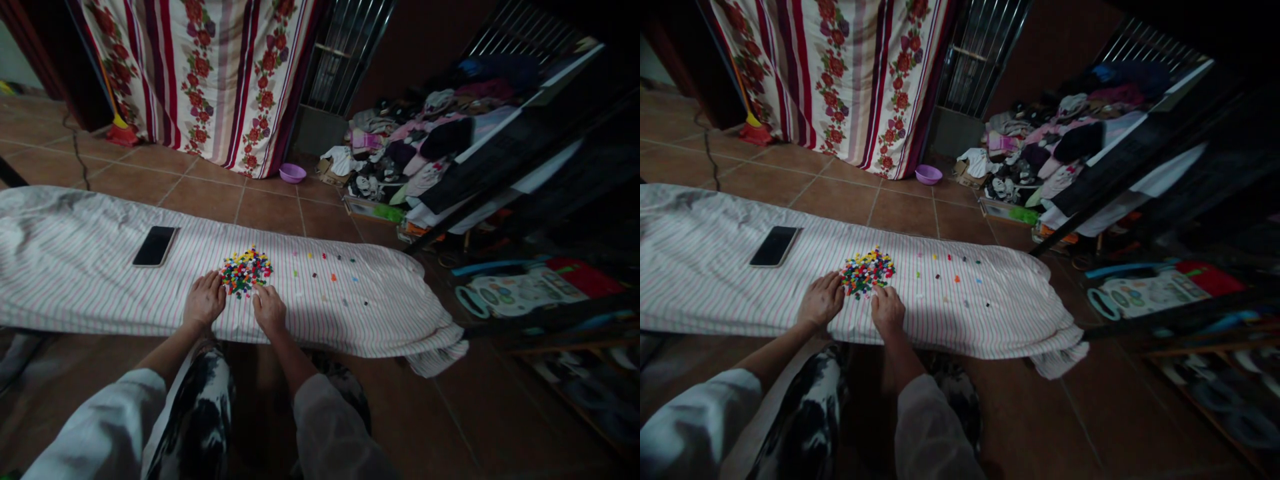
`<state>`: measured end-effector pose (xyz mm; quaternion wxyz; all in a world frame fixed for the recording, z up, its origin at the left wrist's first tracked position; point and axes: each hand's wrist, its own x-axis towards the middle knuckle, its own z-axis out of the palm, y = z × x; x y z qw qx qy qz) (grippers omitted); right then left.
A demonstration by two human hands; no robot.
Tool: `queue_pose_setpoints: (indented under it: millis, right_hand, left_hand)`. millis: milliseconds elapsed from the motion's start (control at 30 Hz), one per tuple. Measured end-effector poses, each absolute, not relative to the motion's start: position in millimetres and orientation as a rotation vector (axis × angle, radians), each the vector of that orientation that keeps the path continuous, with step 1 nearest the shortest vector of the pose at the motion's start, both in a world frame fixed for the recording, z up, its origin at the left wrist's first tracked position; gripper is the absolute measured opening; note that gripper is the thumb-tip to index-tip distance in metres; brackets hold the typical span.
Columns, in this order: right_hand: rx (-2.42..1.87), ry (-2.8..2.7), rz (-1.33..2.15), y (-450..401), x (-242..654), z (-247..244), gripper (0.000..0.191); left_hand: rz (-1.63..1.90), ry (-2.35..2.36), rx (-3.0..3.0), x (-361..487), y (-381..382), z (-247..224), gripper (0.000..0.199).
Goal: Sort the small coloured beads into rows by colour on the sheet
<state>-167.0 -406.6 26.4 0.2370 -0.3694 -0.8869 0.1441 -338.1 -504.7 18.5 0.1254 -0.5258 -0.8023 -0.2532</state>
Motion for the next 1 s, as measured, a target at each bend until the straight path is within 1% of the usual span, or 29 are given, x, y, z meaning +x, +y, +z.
queue_pose_setpoints:
  millis: [200, 400, 600, 767, 1000]
  right_hand:
    - [-1.036, -2.386, 0.441, -406.7, -168.4, 28.6, 0.026]
    - [-1.075, -2.354, 0.455, -405.9, -170.4, 26.6, 0.032]
    - [-1.089, -2.38, 0.426, -405.3, -170.6, 24.3, 0.034]
    - [-1.075, -2.377, 0.435, -404.8, -170.5, 23.4, 0.029]
    - [-1.147, -2.32, 0.49, -404.5, -171.6, 23.8, 0.028]
  left_hand:
    - [-0.686, -2.329, -1.522, -338.5, -504.7, 19.2, 0.04]
    - [-0.751, -2.345, -1.541, -339.2, -504.9, 18.7, 0.041]
    - [-0.759, -2.362, -1.548, -339.6, -505.1, 18.1, 0.041]
    - [-0.737, -2.323, -1.547, -340.0, -505.0, 17.8, 0.04]
    - [-0.685, -2.301, -1.54, -340.0, -505.6, 18.3, 0.039]
